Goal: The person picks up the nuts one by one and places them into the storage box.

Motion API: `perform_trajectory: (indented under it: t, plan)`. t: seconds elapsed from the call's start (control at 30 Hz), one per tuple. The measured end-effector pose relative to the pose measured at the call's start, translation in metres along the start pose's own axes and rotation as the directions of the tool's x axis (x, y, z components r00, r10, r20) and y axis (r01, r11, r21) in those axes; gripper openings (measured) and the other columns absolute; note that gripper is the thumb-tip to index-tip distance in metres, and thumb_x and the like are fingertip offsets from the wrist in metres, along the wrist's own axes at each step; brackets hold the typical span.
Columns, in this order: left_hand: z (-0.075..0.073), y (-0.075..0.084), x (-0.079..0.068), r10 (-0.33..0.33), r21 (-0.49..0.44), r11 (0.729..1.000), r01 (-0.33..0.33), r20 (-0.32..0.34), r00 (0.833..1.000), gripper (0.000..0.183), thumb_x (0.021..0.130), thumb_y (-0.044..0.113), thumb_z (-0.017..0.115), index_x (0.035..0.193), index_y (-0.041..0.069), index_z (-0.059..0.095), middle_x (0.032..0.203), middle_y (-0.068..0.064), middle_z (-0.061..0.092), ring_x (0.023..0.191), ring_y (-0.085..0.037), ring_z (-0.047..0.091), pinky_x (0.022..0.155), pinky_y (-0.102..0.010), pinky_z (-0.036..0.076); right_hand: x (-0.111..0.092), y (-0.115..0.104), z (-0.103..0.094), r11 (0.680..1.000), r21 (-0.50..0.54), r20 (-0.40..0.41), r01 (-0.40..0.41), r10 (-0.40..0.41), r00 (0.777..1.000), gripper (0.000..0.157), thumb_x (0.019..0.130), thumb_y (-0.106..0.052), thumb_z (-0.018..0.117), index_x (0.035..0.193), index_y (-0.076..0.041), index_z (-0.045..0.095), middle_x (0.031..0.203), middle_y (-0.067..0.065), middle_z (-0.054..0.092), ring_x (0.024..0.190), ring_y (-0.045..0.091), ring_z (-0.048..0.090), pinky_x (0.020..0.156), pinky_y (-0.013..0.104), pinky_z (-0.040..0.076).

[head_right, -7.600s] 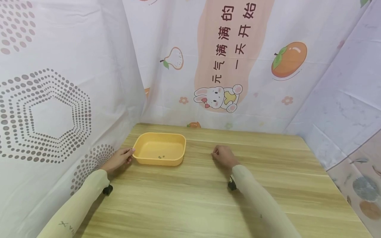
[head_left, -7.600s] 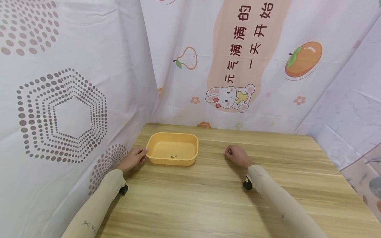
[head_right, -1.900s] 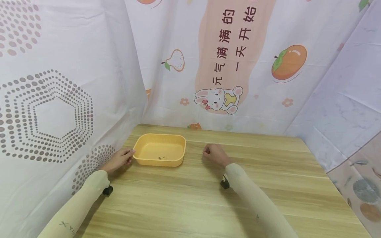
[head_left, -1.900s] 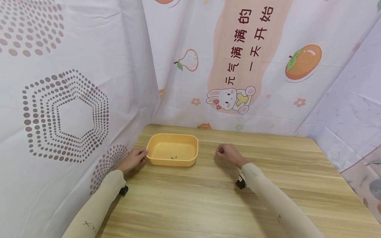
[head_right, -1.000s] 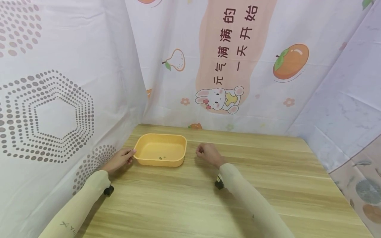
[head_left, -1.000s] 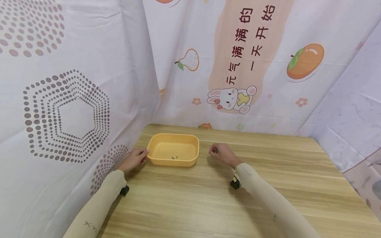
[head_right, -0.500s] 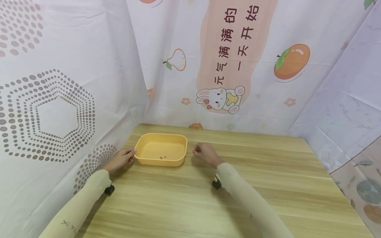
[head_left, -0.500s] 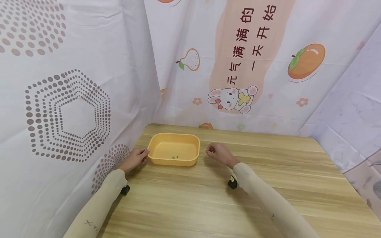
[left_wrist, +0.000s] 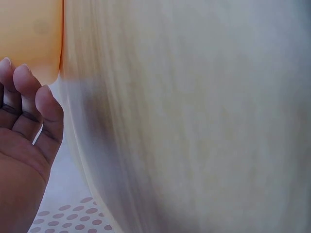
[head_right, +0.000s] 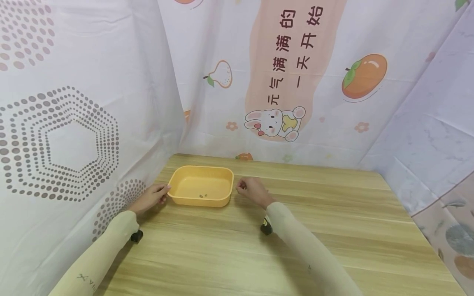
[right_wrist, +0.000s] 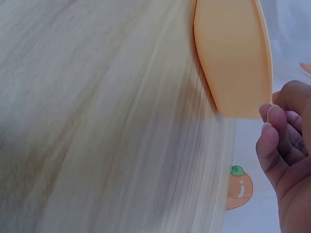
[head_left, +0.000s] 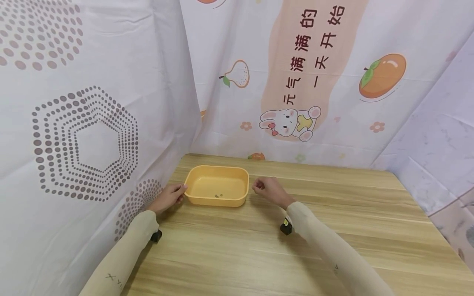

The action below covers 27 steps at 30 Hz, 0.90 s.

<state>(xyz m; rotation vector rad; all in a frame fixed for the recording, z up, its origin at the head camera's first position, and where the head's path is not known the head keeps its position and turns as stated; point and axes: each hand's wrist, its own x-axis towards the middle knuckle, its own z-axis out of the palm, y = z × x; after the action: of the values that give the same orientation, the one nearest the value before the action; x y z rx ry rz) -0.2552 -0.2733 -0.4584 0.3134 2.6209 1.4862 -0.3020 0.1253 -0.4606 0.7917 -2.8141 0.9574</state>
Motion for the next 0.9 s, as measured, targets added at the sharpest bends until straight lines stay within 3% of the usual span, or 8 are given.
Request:
perform_trajectory:
  t: [0.2,0.4,0.6,0.9]
  plan:
    - [-0.001,0.004,-0.001,-0.006,0.001,1.0,0.006,0.004,1.0,0.041,0.103,0.024,0.043,0.087,-0.012,0.053,0.078,-0.026,0.056,0.067,-0.038,0.052,0.055,-0.038,0.046,0.003,-0.003,0.002,1.0,0.006,-0.023,0.02,-0.02,1.0,0.005,0.09,-0.02,0.066,0.085,-0.017,0.066,0.075,-0.011,0.062,0.069,0.005,0.057,0.062,0.023,0.048]
    - [0.0,0.005,-0.001,-0.004,-0.007,1.0,0.004,0.004,1.0,0.041,0.103,0.023,0.044,0.086,-0.013,0.053,0.077,-0.027,0.056,0.065,-0.036,0.051,0.054,-0.039,0.046,0.005,-0.008,0.005,1.0,0.018,0.0,0.014,-0.014,1.0,0.006,0.091,-0.021,0.066,0.086,-0.017,0.067,0.075,-0.01,0.061,0.069,0.006,0.056,0.06,0.023,0.048]
    - [0.001,0.004,0.0,0.003,-0.032,0.999,-0.002,0.009,1.0,0.045,0.102,0.027,0.045,0.086,-0.015,0.051,0.08,-0.032,0.054,0.068,-0.042,0.051,0.057,-0.041,0.048,0.006,-0.012,0.007,0.999,0.033,0.018,0.001,-0.001,1.0,0.005,0.091,-0.02,0.065,0.088,-0.017,0.068,0.077,-0.01,0.062,0.069,0.006,0.056,0.06,0.023,0.048]
    - [0.0,0.002,-0.001,0.002,-0.027,1.0,-0.002,0.014,1.0,0.04,0.103,0.021,0.044,0.083,-0.012,0.051,0.077,-0.028,0.055,0.065,-0.035,0.05,0.057,-0.042,0.047,0.01,-0.015,0.012,0.999,0.037,0.016,0.013,-0.014,1.0,0.006,0.092,-0.02,0.064,0.088,-0.017,0.069,0.078,-0.011,0.063,0.071,0.003,0.057,0.063,0.021,0.049]
